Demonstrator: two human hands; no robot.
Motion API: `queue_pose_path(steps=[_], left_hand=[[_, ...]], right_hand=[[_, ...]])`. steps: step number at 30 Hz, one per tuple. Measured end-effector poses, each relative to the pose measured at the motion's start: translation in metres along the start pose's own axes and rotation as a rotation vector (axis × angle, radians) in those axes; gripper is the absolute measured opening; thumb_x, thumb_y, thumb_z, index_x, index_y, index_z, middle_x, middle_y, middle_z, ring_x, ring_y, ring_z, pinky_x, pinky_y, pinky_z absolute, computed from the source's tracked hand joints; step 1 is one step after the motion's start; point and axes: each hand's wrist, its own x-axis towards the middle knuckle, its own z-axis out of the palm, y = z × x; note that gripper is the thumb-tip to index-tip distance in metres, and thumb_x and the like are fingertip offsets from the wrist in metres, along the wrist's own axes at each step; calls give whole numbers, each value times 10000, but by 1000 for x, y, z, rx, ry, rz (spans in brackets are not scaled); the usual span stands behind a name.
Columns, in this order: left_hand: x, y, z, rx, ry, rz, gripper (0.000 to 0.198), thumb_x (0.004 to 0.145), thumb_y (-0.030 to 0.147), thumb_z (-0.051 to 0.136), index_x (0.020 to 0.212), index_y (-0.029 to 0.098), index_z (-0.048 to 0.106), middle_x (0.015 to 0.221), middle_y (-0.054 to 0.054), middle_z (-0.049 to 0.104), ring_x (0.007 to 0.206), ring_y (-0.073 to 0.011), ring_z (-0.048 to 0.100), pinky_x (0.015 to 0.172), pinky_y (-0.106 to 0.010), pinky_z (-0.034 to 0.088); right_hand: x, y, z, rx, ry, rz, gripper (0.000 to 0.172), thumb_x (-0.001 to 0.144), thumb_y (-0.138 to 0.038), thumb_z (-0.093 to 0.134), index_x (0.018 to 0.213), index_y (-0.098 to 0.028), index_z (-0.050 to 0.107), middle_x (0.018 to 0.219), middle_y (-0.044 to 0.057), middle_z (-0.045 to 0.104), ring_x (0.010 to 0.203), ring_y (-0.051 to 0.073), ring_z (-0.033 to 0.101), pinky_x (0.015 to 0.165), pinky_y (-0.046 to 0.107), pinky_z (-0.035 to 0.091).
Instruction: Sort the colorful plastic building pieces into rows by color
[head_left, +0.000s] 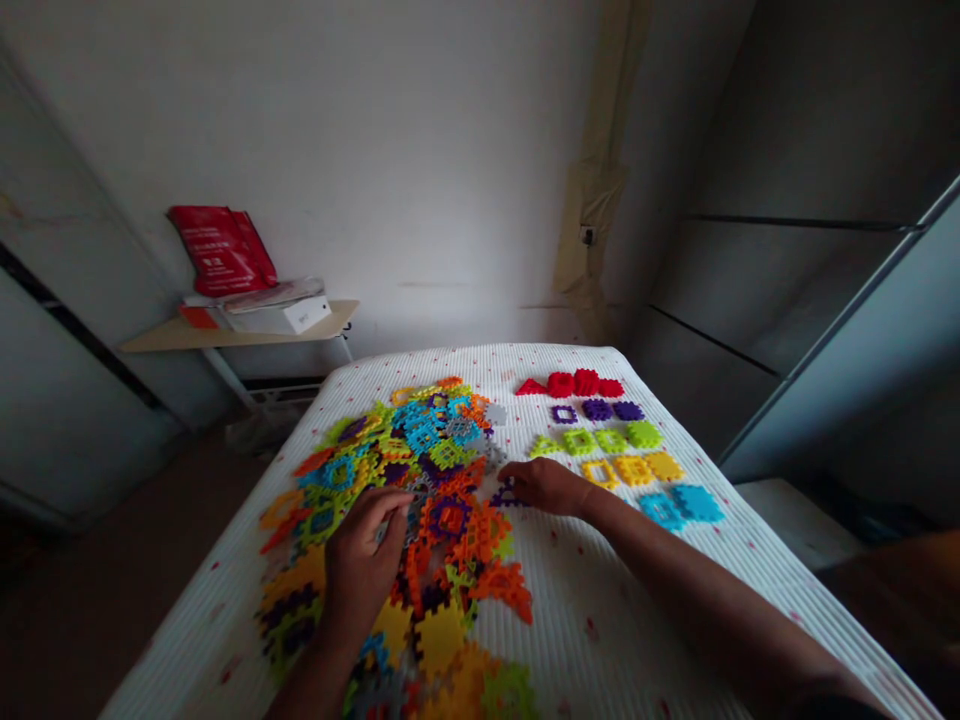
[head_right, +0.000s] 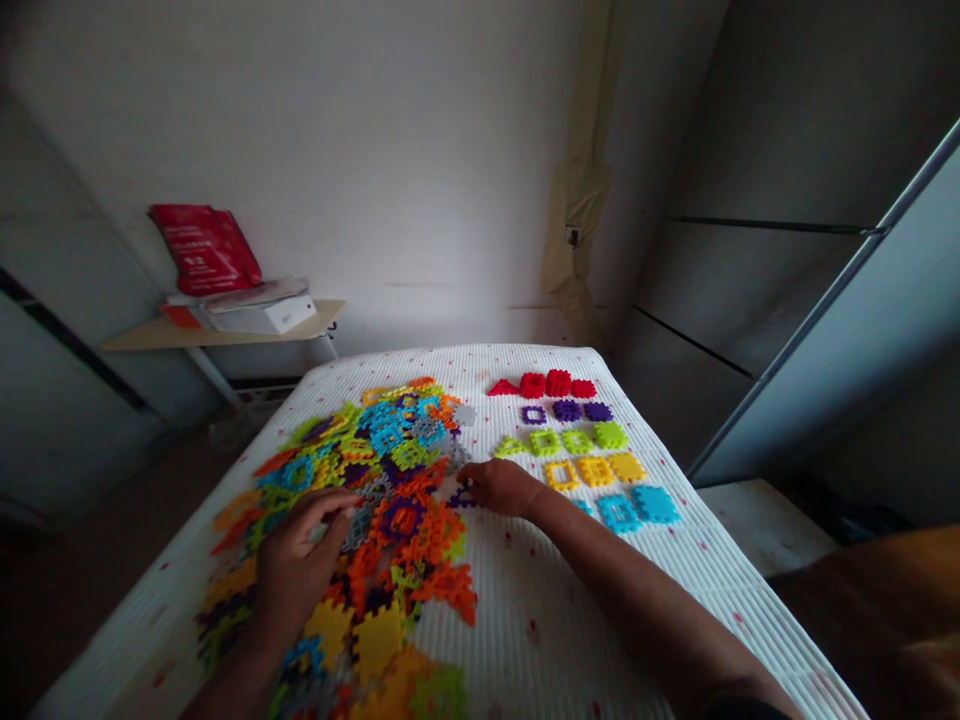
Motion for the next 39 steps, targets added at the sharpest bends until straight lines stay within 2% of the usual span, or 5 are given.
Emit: queue_pose_path(steps=[7,15,20,30,39], left_hand=[[0,1,-1,0,-1,8,133,820,227,518,845,219,648,869,-24,661,834,-144,618,761,-259,499],[0,0,-1,25,6,0,140,815,258,520,821,226,656,847,-18,672,817,-146,632,769,-259,504],[-1,-3,-1,18,16,-4,130,808,259,533,849,237,654,884,-8,669,838,-141,628,773,-248,495],[1,-1,-2,33,15,-9,152,805,295,526,822,233,664,875,-21,680,812,-155,637,757,-263,516],[1,-3,-4,48,30,-2,143,807,274,525,824,237,663,874,-14,680,806,-146,640,740,-249,517]], right_hand=[[-6,2,11,-115,110,12,453,752,-237,635,1199,-194,572,1120,95,639,958,216,618,798,278,452],[-1,-15,17,-284,25,113,209,781,-195,547,978,-172,612,980,106,668,871,224,636,690,266,446],[-2,-15,15,-328,26,72,250,743,-173,568,991,-181,600,989,93,674,864,212,637,675,253,439],[34,66,-60,-242,257,199,400,765,-135,604,1161,-187,578,991,66,690,877,193,632,729,257,438],[72,102,-52,-276,167,255,440,737,-111,637,1161,-216,584,979,31,692,870,184,630,691,242,436]])
